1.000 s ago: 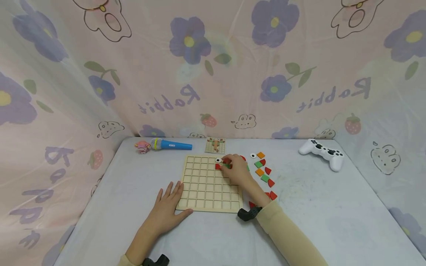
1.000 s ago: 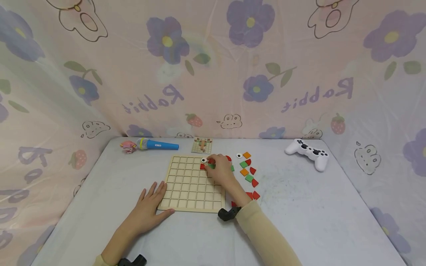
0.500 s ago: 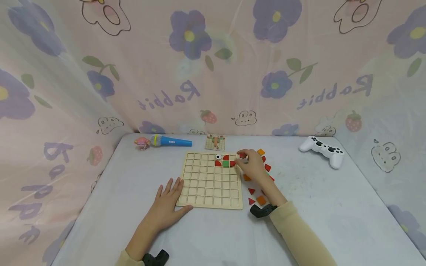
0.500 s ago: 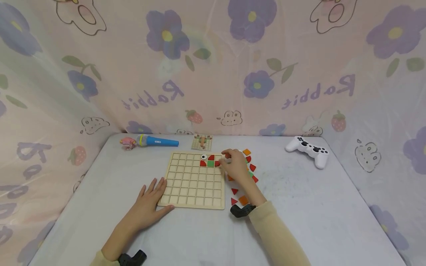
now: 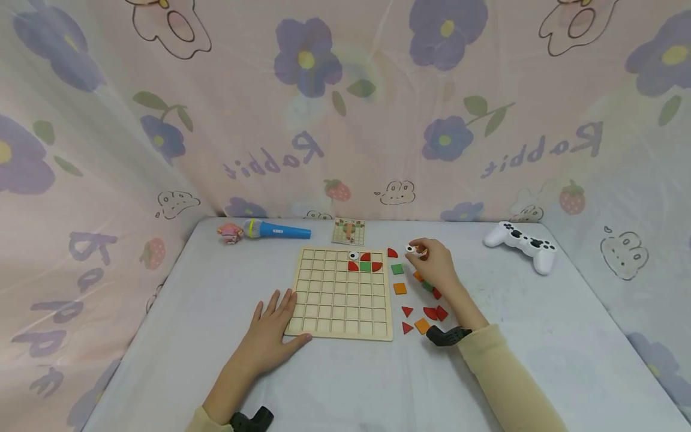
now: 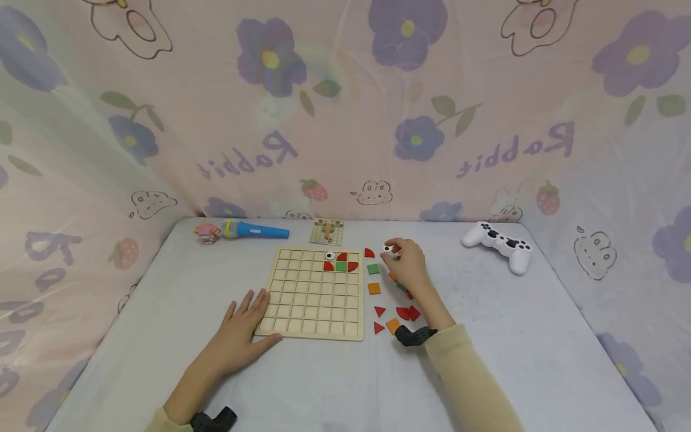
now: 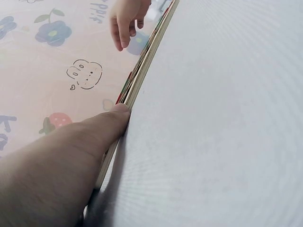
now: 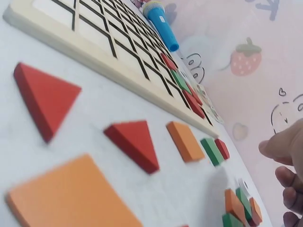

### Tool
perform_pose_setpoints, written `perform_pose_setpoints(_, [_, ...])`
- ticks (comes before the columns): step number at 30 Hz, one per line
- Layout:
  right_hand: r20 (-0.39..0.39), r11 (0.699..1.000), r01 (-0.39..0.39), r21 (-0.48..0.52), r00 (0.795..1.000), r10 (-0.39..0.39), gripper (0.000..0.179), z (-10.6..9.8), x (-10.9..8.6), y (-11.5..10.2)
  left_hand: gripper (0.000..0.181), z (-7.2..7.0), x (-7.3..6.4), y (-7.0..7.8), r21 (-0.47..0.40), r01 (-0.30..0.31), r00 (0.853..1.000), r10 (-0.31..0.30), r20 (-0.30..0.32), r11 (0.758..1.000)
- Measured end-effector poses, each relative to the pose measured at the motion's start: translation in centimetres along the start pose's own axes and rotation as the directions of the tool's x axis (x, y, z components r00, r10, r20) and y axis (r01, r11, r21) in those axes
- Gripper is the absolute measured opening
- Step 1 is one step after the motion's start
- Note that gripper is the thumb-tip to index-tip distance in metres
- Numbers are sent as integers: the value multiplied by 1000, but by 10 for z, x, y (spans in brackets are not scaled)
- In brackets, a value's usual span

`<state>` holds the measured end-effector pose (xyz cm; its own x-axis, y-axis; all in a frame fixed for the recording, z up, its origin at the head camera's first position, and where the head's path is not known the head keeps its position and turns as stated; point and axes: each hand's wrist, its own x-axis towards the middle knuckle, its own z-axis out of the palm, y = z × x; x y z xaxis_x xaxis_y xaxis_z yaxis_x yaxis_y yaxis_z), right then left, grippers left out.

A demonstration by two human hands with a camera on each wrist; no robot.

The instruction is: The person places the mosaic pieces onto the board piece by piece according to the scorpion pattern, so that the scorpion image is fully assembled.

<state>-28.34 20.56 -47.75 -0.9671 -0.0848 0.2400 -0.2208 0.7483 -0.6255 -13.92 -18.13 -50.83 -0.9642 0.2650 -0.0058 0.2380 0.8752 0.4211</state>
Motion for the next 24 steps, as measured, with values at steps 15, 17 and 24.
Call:
perform_pose_setpoints(15, [25, 987, -155, 41, 988, 155, 36, -18, -2, 32, 99, 1, 0, -1, -2, -2, 1000, 2, -1, 1000])
perform_pose_setpoints(17, [31, 985, -168, 46, 986, 166, 37, -19, -2, 35, 99, 1, 0, -1, 0, -5, 1000, 5, -10, 1000])
perform_pose_setpoints(24, [21, 982, -183, 41, 983, 182, 35, -24, -3, 48, 99, 2, -1, -1, -8, -16, 1000, 16, -26, 1000])
